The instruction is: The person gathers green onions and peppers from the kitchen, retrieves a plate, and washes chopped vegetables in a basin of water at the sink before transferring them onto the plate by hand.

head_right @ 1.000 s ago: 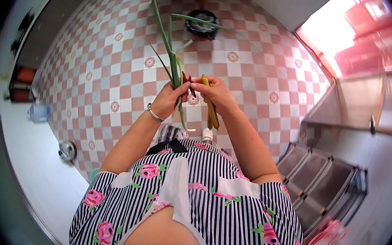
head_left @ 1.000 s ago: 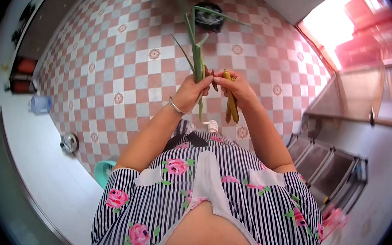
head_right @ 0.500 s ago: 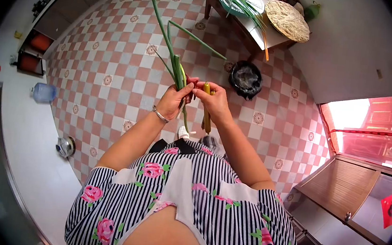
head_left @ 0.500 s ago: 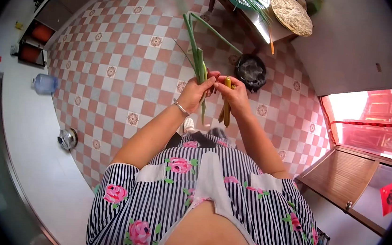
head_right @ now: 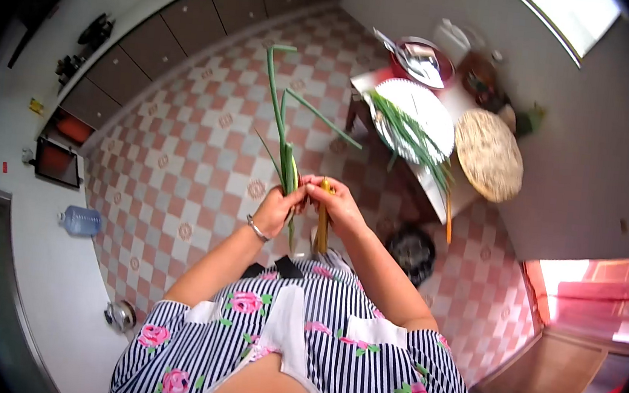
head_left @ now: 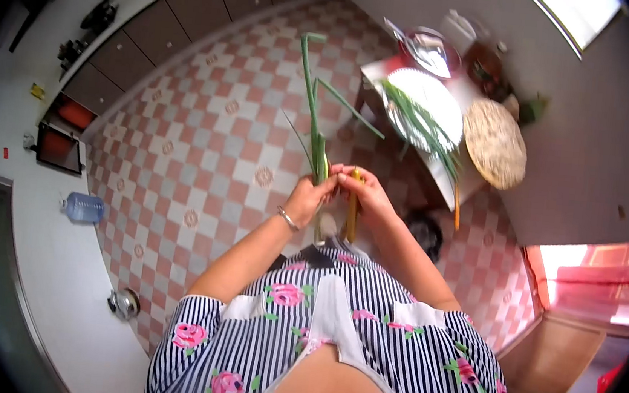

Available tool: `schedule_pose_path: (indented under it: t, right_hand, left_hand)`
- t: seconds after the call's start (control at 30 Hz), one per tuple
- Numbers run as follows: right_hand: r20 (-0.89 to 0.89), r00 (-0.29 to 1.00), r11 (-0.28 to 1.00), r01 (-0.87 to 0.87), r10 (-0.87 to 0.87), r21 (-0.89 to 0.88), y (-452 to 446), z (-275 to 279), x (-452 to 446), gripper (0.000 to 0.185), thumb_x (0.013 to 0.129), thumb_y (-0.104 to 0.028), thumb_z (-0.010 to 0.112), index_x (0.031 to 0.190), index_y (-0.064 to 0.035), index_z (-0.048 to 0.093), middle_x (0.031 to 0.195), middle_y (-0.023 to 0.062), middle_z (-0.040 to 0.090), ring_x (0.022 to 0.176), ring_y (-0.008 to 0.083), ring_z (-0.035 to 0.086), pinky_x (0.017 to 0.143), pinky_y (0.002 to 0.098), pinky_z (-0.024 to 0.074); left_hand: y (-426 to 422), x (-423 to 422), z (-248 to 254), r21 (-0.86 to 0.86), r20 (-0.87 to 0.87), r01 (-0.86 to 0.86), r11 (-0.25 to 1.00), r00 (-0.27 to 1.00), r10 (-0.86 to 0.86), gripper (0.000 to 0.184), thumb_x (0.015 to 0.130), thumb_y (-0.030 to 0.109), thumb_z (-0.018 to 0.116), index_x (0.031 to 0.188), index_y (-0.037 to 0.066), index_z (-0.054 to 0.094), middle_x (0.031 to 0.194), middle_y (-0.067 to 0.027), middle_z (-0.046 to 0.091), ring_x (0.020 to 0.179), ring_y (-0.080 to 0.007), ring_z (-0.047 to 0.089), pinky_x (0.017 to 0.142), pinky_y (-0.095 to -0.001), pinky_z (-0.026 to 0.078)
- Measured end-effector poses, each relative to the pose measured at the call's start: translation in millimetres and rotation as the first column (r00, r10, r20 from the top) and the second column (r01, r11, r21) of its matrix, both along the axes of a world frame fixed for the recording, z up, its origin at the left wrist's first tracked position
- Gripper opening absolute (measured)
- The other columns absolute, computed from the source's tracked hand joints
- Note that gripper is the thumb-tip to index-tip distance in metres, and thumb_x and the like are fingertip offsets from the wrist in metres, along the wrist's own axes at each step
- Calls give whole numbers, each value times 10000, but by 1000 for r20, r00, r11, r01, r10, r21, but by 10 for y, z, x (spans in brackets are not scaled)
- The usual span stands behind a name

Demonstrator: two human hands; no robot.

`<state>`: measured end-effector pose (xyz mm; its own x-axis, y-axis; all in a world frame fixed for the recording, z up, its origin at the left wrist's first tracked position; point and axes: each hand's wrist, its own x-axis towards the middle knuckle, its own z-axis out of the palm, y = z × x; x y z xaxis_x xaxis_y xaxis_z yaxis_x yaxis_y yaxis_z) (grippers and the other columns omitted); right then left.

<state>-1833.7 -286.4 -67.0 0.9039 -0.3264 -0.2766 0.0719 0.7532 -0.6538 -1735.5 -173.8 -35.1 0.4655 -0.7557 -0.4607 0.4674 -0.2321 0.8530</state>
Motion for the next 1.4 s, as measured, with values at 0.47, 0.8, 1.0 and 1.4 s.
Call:
schedule_pose_path:
  t: [0.47,0.8,1.0,1.4]
  right_hand:
    - [-73,926,925,-374,370,-66,-1713,-337,4107,211,816,-98,618,997,4,578,739,30,576,615,102,511,578,228,430]
    - [-134,977,976,-182,166,-116,-3273,-434,6123,174,807,-88,630,960,-18,583,743,37,598,615,110,544,571,236,434]
    - [-160,987,989,-49,27,-138,-4114,-870,7354,150,819,-102,615,941,-18,587,701,22,584,586,98,538,550,228,430]
    - [-9,949,949,-315,315,-29,-5944,-812,10362,143,826,-120,603,913,-10,576,715,32,588,587,101,547,583,228,449]
  left_hand:
    - [-1369,3758,-207,61,193,-7,998,981,-4,166,865,207,578,870,41,566,635,40,478,539,-43,407,479,-189,329]
    - [-3117,6235,-311,92,184,349,933,915,-360,171,859,202,575,885,35,591,655,40,502,563,-48,408,502,-200,340]
    - [-4057,7552,-885,106,201,373,922,900,-387,227,854,233,592,924,18,609,692,45,546,578,-43,430,510,-198,347]
    - [-5611,10274,-866,110,191,159,981,965,-178,329,857,243,589,1115,43,544,774,27,559,625,-36,443,536,-181,359]
